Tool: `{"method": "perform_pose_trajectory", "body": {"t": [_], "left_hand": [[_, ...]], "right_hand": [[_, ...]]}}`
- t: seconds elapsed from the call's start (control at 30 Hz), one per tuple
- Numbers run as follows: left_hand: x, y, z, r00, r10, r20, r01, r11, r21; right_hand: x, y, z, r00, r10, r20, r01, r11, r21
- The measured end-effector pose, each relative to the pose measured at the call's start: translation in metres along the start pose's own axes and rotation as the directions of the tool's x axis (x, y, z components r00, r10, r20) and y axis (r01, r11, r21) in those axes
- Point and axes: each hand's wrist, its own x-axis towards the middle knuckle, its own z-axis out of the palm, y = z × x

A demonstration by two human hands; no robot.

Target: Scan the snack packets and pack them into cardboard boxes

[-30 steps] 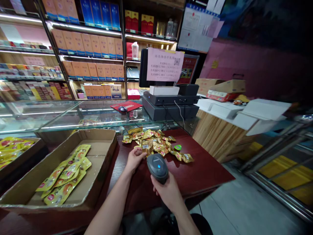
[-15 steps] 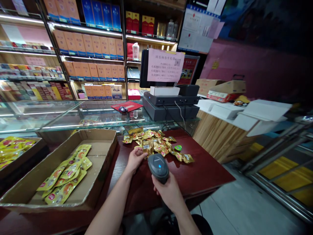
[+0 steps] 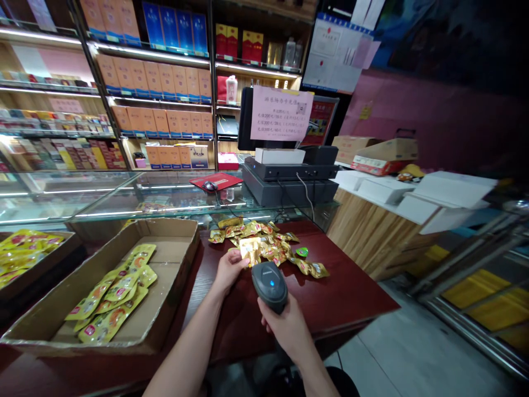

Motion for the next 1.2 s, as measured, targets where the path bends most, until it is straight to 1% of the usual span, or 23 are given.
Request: {"method": "perform_pose_trajectory", "body": {"t": [0.1, 0.17, 0.27, 0.33, 0.4, 0.47, 0.53, 0.6, 0.67, 0.7, 0.77, 0.83, 0.93, 1.0, 1.07, 1.13, 1.2], "left_hand": [[-0.001, 0.009, 0.006, 0.997, 0.038, -0.063, -0.038, 0.999, 0.003], [-0.007, 0.023, 0.01, 0.991, 0.091, -0.097, -0.089, 0.996, 0.028], [-0.023, 0.057, 0.009, 0.974, 0.198, -0.11, -0.189, 0.978, 0.089], [-0.038, 0.086, -0.001, 0.955, 0.276, -0.112, -0.257, 0.953, 0.162], [-0.054, 0.117, -0.02, 0.919, 0.368, -0.145, -0.323, 0.909, 0.263], [-0.069, 0.148, -0.048, 0.869, 0.448, -0.209, -0.359, 0.862, 0.358], [-0.084, 0.176, -0.079, 0.801, 0.525, -0.287, -0.376, 0.815, 0.441], [-0.098, 0.2, -0.11, 0.721, 0.597, -0.352, -0.382, 0.766, 0.516], [-0.11, 0.217, -0.135, 0.655, 0.646, -0.392, -0.371, 0.727, 0.578], [-0.115, 0.222, -0.144, 0.632, 0.661, -0.404, -0.362, 0.713, 0.601], [-0.122, 0.228, -0.154, 0.612, 0.675, -0.412, -0.346, 0.697, 0.628], [-0.124, 0.226, -0.152, 0.615, 0.672, -0.412, -0.339, 0.697, 0.632], [-0.118, 0.213, -0.135, 0.656, 0.643, -0.396, -0.334, 0.717, 0.612], [-0.109, 0.199, -0.115, 0.699, 0.614, -0.367, -0.341, 0.737, 0.584], [-0.098, 0.182, -0.091, 0.753, 0.576, -0.318, -0.346, 0.759, 0.552], [-0.085, 0.164, -0.065, 0.813, 0.524, -0.253, -0.341, 0.781, 0.523], [-0.072, 0.146, -0.04, 0.854, 0.487, -0.183, -0.348, 0.796, 0.496]], "right_hand": [[-0.002, -0.002, -0.004, 1.0, 0.011, 0.012, -0.011, 1.0, 0.01], [-0.002, 0.0, -0.007, 1.0, 0.02, 0.009, -0.02, 1.0, 0.018], [-0.001, 0.007, -0.01, 1.0, 0.02, -0.004, -0.02, 0.999, 0.025], [0.001, 0.012, -0.009, 1.0, 0.014, -0.003, -0.014, 0.999, 0.041], [0.003, 0.014, -0.005, 1.0, 0.016, 0.011, -0.017, 0.998, 0.061], [0.004, 0.013, 0.001, 1.0, 0.018, 0.018, -0.02, 0.997, 0.073], [0.005, 0.011, 0.008, 0.999, 0.012, 0.039, -0.015, 0.997, 0.081], [0.006, 0.007, 0.017, 0.997, -0.005, 0.074, -0.001, 0.997, 0.079], [0.006, 0.003, 0.025, 0.993, -0.014, 0.118, 0.007, 0.998, 0.057], [0.006, 0.001, 0.029, 0.991, -0.017, 0.131, 0.011, 0.999, 0.046], [0.006, -0.002, 0.035, 0.988, -0.02, 0.152, 0.013, 0.999, 0.045], [0.005, -0.004, 0.039, 0.987, -0.022, 0.158, 0.012, 0.998, 0.061], [0.004, -0.004, 0.038, 0.989, -0.011, 0.148, -0.001, 0.997, 0.079], [0.004, -0.003, 0.034, 0.991, -0.002, 0.131, -0.01, 0.996, 0.09], [0.004, 0.0, 0.028, 0.995, 0.002, 0.095, -0.011, 0.995, 0.1], [0.005, 0.004, 0.02, 0.998, 0.0, 0.056, -0.005, 0.995, 0.101], [0.005, 0.007, 0.011, 1.0, 0.0, 0.031, -0.003, 0.995, 0.1]]}}
